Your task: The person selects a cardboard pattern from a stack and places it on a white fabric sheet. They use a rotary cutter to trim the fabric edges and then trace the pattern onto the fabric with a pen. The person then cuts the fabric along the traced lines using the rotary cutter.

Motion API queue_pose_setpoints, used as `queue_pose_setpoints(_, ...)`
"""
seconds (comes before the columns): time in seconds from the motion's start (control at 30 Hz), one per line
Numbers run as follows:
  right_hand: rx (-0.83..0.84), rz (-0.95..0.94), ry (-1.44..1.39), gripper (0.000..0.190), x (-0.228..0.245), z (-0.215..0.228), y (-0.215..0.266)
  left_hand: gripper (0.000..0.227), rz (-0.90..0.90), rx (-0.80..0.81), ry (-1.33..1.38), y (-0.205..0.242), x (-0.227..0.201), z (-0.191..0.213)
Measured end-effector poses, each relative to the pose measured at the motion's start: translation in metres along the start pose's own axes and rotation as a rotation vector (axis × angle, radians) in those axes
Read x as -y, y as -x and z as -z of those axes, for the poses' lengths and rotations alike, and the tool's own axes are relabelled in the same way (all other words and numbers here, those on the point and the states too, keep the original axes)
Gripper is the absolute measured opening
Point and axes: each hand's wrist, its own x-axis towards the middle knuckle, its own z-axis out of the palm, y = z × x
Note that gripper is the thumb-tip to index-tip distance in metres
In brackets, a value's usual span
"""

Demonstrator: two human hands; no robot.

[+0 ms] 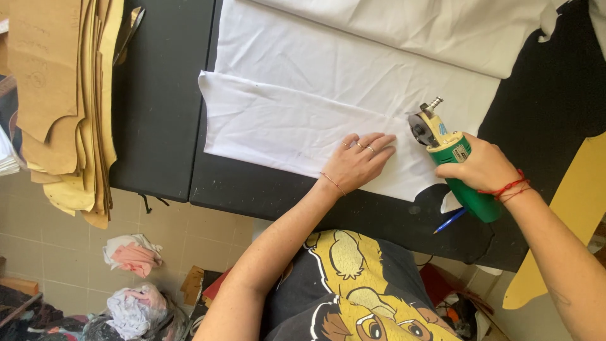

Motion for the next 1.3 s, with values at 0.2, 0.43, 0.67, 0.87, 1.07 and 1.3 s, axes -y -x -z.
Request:
queue_pose_setpoints(0.2,0.068,0.047,0.355,0.049,-0.006,0.030,-0.017,0.013,-0.017,0.021,-0.023,0.005,0.003,-0.002)
queue_pose_setpoints(0.43,0.120,0.064,0.581,0.060,0.016,0.051,-0.032,0.014,-0.032,0.012,-0.006,0.007,0.004,-0.005)
queue_pose_setpoints(0.67,0.133,0.154,0.647,0.057,0.040,0.051,-0.036,0.014,-0.041,0.007,0.015,0.012,0.005,-0.012)
queue_pose_setpoints(0.87,0.132,0.158,0.649,0.054,0.065,0.046,-0.031,0.014,-0.021,-0.009,0.078,0.016,0.005,-0.017)
queue_pose_setpoints(1.07,0.102,0.173,0.564,0.054,0.087,0.039,-0.029,0.019,-0.039,-0.004,0.160,0.023,0.008,-0.023)
queue_pose_setpoints(1.3,0.082,0.196,0.533,0.057,0.115,0.032,-0.026,0.024,-0.094,0.091,0.220,0.037,0.010,-0.018)
